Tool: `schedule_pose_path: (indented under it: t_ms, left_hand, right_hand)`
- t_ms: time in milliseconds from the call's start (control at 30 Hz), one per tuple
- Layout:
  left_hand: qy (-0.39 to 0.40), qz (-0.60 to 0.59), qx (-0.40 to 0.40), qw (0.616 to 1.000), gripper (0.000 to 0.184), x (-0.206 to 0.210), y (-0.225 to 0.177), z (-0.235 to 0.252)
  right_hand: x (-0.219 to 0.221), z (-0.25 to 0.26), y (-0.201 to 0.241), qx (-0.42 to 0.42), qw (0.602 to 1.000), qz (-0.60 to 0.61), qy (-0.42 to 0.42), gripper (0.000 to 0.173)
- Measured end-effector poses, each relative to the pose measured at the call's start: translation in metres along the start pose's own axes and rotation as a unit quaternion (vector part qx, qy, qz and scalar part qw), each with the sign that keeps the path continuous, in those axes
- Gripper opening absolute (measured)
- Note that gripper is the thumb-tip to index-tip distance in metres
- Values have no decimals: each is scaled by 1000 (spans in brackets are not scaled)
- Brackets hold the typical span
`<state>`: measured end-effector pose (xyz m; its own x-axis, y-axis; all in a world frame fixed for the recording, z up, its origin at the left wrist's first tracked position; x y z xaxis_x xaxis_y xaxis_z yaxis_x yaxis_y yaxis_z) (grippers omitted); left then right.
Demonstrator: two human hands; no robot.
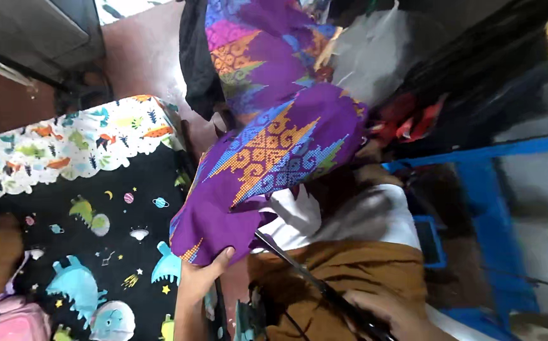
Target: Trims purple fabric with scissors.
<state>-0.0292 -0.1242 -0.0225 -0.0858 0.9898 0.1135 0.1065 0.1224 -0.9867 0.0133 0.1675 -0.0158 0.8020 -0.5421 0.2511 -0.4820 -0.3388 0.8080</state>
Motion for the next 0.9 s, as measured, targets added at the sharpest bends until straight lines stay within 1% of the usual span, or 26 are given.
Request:
schedule_pose_path:
  t_ms: [67,133,200,267,333,400,533,600,633,667,700,733,767,800,833,900]
  left_hand:
    - [8,-4,-3,1000,39,2,-2,-5]
    - [19,0,-3,1000,37,6,-3,-9]
    - [29,2,-3,1000,37,11,-4,-11]
    - [24,4,-6,1000,39,13,-6,-14]
    - [26,6,1,1000,38,15,-8,-15]
    - [22,10,-1,1000,37,15,-9,-15]
    - [33,8,-3,999,39,18,-8,-16]
    - [31,-15,-7,999,36,19,-2,-18]
    - [32,-47,-13,998,32,19,3,-19]
    - [39,-104,-18,994,30,20,9,-19]
    - [59,-178,-22,982,35,23,15,-15]
    - [78,-263,-32,961,51,27,19,-7]
    - [80,-344,-48,934,67,30,21,2]
    - [73,-413,-62,905,76,33,24,11]
    - [70,-450,-74,887,78,36,27,19]
    - [76,-460,-98,879,63,49,29,29]
  right_hand:
    - [-1,-6,-4,-12,1000,-9,12,78]
    - [-3,-9,-3,-12,1000,-22,15,78]
    - [-3,-10,2,17,1000,-20,14,74]
    - [-2,-8,4,41,999,-8,20,67]
    - [-4,-5,3,7,1000,-23,11,73]
    - [-4,-4,1,-22,999,-26,17,73]
    - [-3,-6,-1,-19,999,-27,19,72]
    - [-4,-9,-2,-15,999,-32,9,70]
    - [-5,-12,-3,-17,999,-33,3,70]
    - [-7,-14,-4,-16,999,-31,-4,70]
    - [-8,-17,-5,-13,999,-32,-10,69]
    - [-10,-20,-6,-10,999,-35,-17,69]
    - [-12,-23,-8,-6,999,-39,-22,69]
    - [-13,-25,-10,-4,999,-42,-26,69]
    - [-14,-28,-11,-4,999,-44,-31,70]
    - [-17,-35,-16,16,998,-40,-48,75]
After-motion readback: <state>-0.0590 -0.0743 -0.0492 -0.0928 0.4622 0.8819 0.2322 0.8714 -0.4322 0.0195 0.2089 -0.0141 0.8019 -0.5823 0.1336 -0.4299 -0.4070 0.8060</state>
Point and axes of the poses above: each hand's wrist, its own z-axis towards the middle knuckle, its own x-axis out of the palm, y = z × x, the point moved 10 cm from there along z, towards the middle knuckle, and after that the axes turned 11 degrees about y, right-handed, at the moved point
